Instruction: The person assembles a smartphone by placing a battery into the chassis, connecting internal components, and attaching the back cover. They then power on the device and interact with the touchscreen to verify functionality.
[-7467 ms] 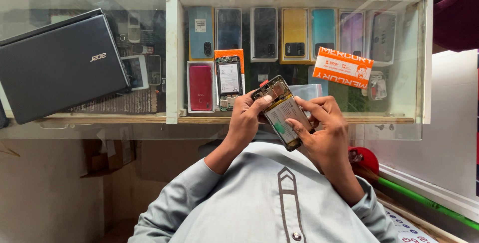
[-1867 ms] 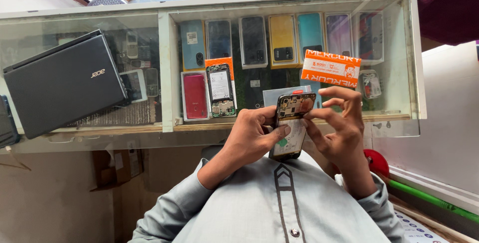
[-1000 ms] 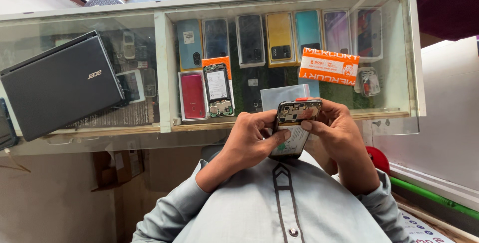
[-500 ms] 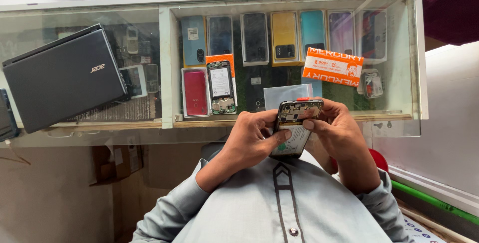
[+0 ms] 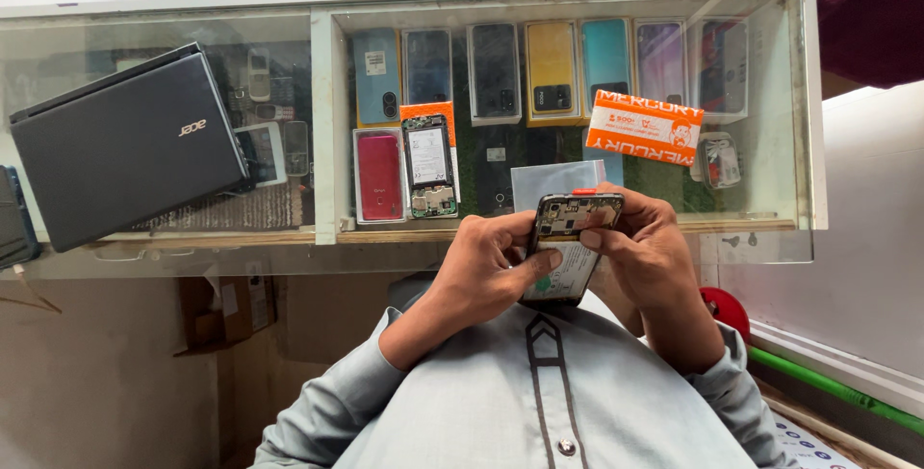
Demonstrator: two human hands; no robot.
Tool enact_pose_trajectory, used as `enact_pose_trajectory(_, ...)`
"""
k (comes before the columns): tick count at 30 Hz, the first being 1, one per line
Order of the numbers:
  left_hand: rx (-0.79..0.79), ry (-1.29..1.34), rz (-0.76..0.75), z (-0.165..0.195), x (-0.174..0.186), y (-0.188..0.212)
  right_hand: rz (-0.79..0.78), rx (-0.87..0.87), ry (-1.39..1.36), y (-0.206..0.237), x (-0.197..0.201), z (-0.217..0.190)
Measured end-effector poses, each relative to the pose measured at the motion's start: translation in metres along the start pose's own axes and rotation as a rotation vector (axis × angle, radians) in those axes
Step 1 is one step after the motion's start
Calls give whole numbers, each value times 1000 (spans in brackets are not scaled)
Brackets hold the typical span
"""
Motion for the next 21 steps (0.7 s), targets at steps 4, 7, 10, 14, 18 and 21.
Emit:
enact_pose_trajectory(4, 29, 90, 1, -8, 0, 1, 90, -37, 155, 1, -4, -3)
enact_pose_trajectory(7, 9, 173, 9, -15, -1, -1, 50, -47, 191, 0, -8, -9)
enact_pose_trajectory(10, 8, 307, 9, -22, -3, -3, 64, -72, 187, -2, -11, -11)
enact_pose_trajectory(14, 4, 330, 22, -29, -6, -5, 84, -73, 175, -4, -15, -14)
enact_pose_trajectory(18, -45, 336, 58, -32, -8, -4, 86, -43, 212, 1, -22, -21)
enact_pose_trajectory(21, -84, 283, 78, -31, -9, -4, 91, -26, 221, 5, -27, -27)
Point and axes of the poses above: each hand's wrist, its own y-axis away from the middle knuckle, its own x-axis out of the back of the hand, z = x × y, the point moved 4 cm from there along -y, towards the middle knuckle, and after that the axes turned 1 degree about -x, right-handed, at the moved point
